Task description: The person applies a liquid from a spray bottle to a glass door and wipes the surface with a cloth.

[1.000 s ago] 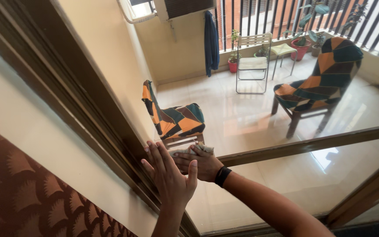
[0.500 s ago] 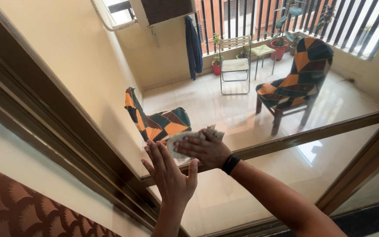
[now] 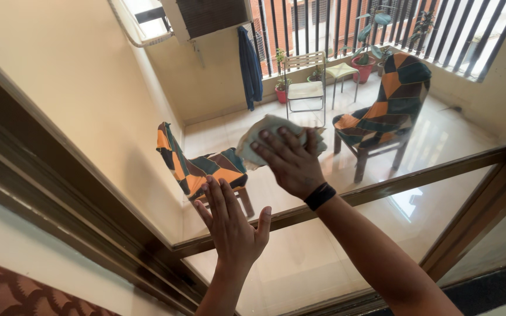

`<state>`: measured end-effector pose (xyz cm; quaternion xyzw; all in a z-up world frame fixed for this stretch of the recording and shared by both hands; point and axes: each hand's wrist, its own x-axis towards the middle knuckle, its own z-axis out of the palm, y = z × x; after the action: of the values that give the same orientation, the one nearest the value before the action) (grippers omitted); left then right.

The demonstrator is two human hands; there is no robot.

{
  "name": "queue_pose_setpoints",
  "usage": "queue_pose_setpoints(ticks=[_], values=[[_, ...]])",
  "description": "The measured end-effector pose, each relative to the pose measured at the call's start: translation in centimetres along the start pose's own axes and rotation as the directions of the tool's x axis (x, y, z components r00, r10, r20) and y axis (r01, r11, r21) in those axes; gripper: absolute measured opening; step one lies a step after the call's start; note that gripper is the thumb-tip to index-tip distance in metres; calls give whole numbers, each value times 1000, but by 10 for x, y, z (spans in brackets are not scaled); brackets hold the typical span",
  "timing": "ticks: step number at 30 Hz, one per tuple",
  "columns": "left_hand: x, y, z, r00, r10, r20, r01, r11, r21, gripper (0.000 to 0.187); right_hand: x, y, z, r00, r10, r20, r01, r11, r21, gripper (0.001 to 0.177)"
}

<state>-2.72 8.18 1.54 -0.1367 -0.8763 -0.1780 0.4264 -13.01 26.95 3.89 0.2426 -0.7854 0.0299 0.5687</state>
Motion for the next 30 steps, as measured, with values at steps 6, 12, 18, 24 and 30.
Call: queue_pose_setpoints(ticks=[6, 12, 18, 24, 30], values=[[-7, 8, 7, 1000, 9, 17, -9, 1000, -6, 102, -32, 26, -4, 984, 176, 1, -175, 982, 73, 45], [-16, 4, 8, 999, -11, 38, 12, 1000, -26, 101, -73, 20, 16, 972, 235, 19, -235, 967, 101, 47], [-21, -5, -5, 998, -43, 38, 45, 999, -31, 102, -124, -9, 46, 976, 209, 66, -213, 974, 75, 47], [-26, -18, -10, 997, -59, 54, 58, 998, 24, 98, -144, -50, 62, 970, 173, 169, -187, 980, 72, 48], [-30, -33, -10, 995, -64, 71, 60, 997, 46, 102, -125, -79, 65, 970, 177, 168, -197, 974, 112, 47]])
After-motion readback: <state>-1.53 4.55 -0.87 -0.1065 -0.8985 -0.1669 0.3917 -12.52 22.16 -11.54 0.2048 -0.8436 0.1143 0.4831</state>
